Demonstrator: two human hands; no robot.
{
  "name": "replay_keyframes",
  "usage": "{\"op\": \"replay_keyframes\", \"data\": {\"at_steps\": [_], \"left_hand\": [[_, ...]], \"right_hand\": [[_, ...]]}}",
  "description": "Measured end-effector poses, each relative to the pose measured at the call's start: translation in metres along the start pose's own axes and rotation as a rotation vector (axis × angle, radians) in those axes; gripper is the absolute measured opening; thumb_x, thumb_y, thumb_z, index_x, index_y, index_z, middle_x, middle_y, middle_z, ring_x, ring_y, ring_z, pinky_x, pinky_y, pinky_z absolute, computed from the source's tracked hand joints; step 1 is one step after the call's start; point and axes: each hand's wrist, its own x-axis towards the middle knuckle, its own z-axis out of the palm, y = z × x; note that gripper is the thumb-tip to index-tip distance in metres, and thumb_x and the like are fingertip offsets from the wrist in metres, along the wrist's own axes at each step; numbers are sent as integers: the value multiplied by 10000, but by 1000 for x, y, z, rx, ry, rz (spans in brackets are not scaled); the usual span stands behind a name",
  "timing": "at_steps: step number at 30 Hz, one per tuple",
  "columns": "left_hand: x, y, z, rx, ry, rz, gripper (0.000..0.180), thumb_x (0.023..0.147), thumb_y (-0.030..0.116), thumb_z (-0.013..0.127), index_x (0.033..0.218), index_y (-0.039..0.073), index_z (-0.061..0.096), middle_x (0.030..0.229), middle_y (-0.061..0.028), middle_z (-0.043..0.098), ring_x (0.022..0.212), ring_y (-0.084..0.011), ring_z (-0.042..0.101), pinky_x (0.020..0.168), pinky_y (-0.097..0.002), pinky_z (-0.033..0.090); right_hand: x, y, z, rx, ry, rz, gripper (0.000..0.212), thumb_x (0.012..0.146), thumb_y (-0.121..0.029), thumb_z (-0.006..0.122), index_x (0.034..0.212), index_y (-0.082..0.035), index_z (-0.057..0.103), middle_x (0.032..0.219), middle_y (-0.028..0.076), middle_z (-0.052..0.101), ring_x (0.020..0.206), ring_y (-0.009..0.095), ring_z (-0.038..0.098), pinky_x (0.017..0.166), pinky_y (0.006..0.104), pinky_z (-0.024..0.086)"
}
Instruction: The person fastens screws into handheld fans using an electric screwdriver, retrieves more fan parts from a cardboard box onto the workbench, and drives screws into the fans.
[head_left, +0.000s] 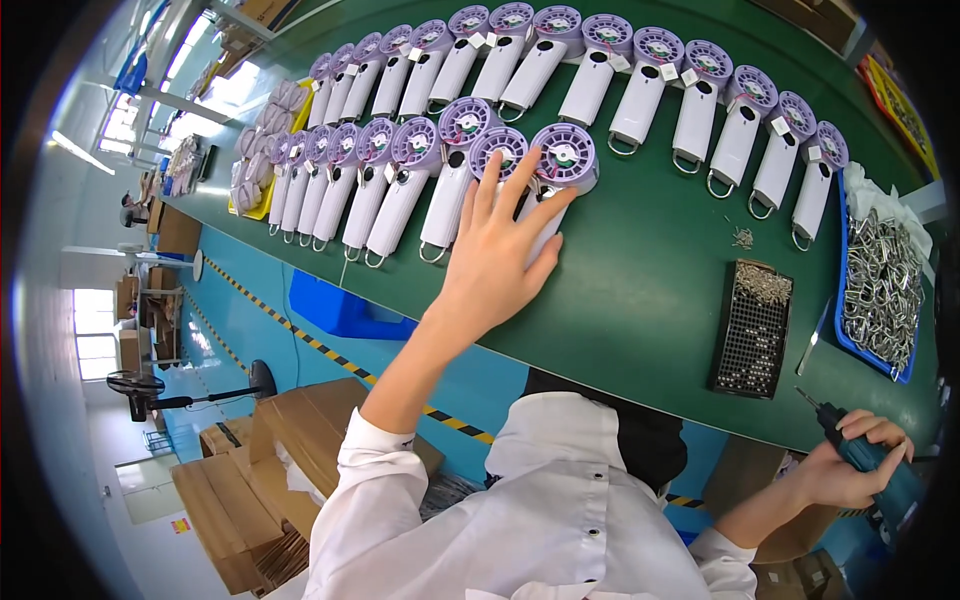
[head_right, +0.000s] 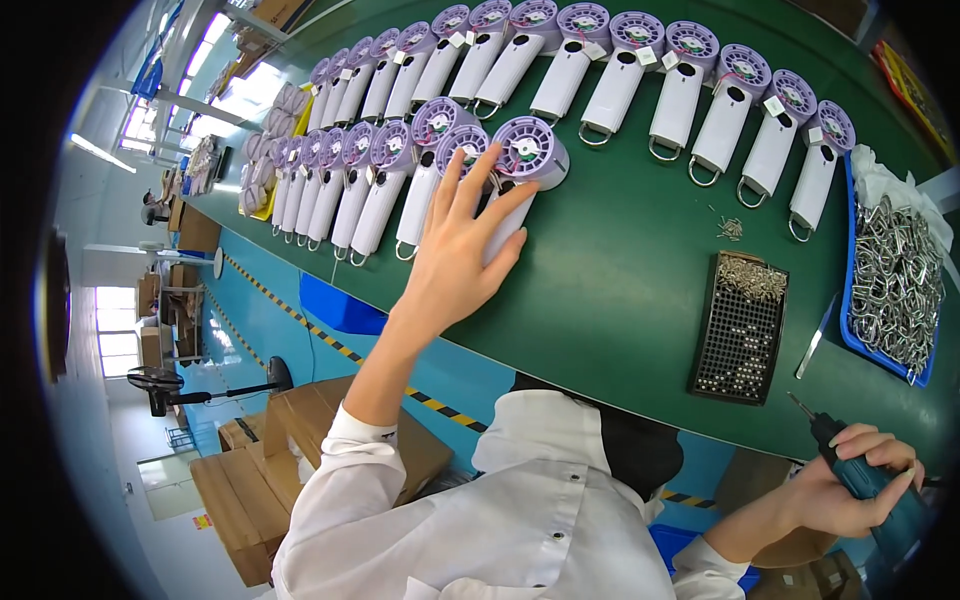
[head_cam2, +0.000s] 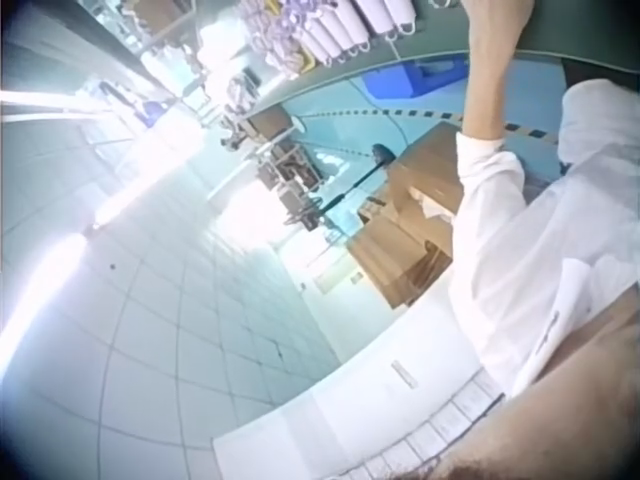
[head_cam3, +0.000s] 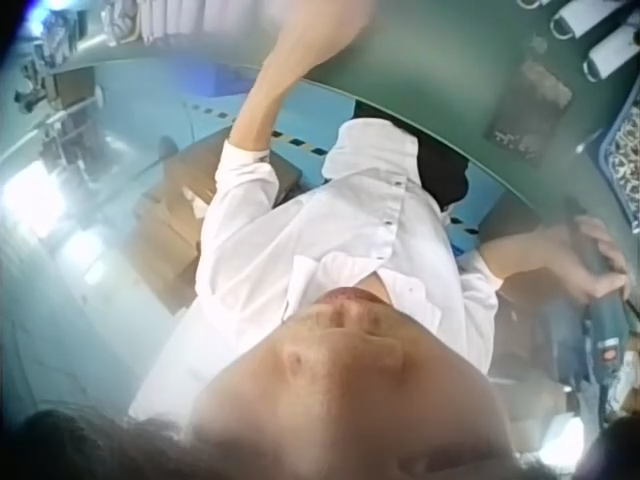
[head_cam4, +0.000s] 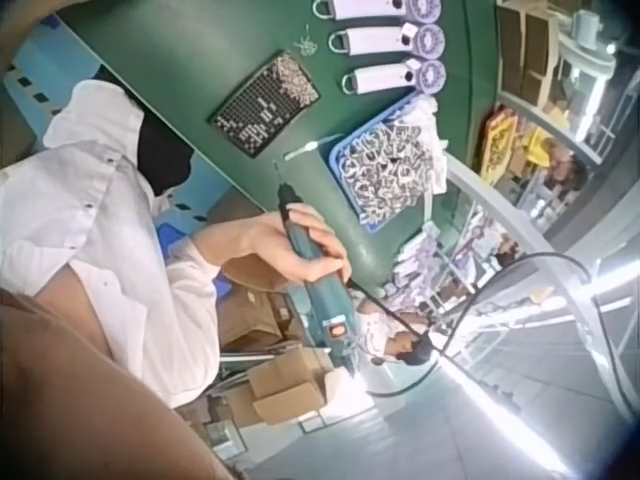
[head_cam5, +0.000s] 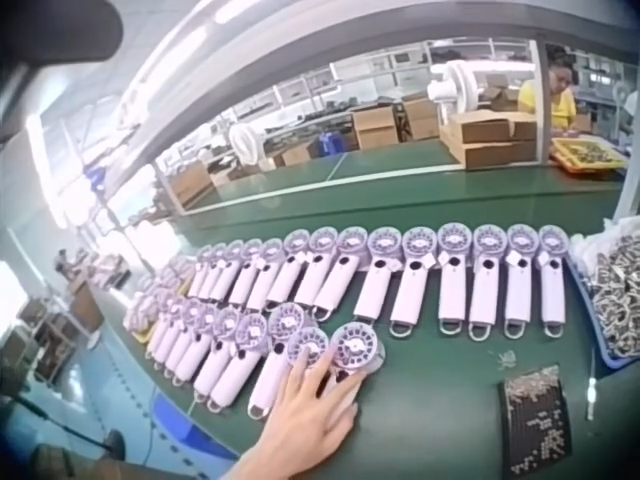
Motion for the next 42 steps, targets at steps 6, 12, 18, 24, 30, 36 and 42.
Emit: {"op": "replay_keyframes", "data": {"at_steps": [6,12,18,24,30,36,42], "left_hand": [[0,-10,-11,-17,-6,1,356,873,160,655,1227,156,628,1475,-134,386,1374,-393,310,1121,-488,246],[35,-67,-33,-93,16,55,535,839,285,705,1329,156,535,1433,-146,428,1370,-403,306,1112,-488,265],[41,-90,-33,-2,-84,69,543,840,323,683,1330,127,554,1435,-140,449,1278,-349,437,1063,-428,329],[39,-38,-31,14,190,11,315,931,109,591,1228,5,575,1258,-153,568,1163,-296,536,989,-365,401],[13,119,-1,-568,-180,340,416,715,146,788,1089,51,631,874,-60,595,809,-259,552,771,-349,435],[16,169,34,-713,-191,689,168,763,76,722,906,36,642,778,-41,588,769,-214,550,775,-345,437],[40,148,38,-490,-129,693,55,827,31,619,880,39,607,757,-59,561,736,-243,554,781,-377,442]], "right_hand": [[1,-1,3,14,-8,13,227,985,-237,339,908,-31,394,721,78,451,506,174,443,503,307,414],[3,-13,-2,11,-15,10,201,993,-243,329,940,-58,389,705,70,444,495,169,438,491,310,408],[-7,-13,38,21,174,12,212,973,-202,421,1095,-38,366,648,67,451,391,186,433,388,331,436],[-1,-31,23,136,124,23,236,982,-211,387,1122,-30,330,633,85,473,360,204,434,344,355,423],[-37,-37,39,424,21,1,276,1002,-293,332,1116,-62,430,664,72,445,348,185,395,323,321,406],[-41,-49,30,561,-43,48,264,1010,-295,377,1177,-91,396,713,108,486,398,248,480,356,406,465],[-17,-50,24,384,95,62,328,1003,-314,357,1171,-40,424,658,86,459,351,196,404,333,333,423]]}}
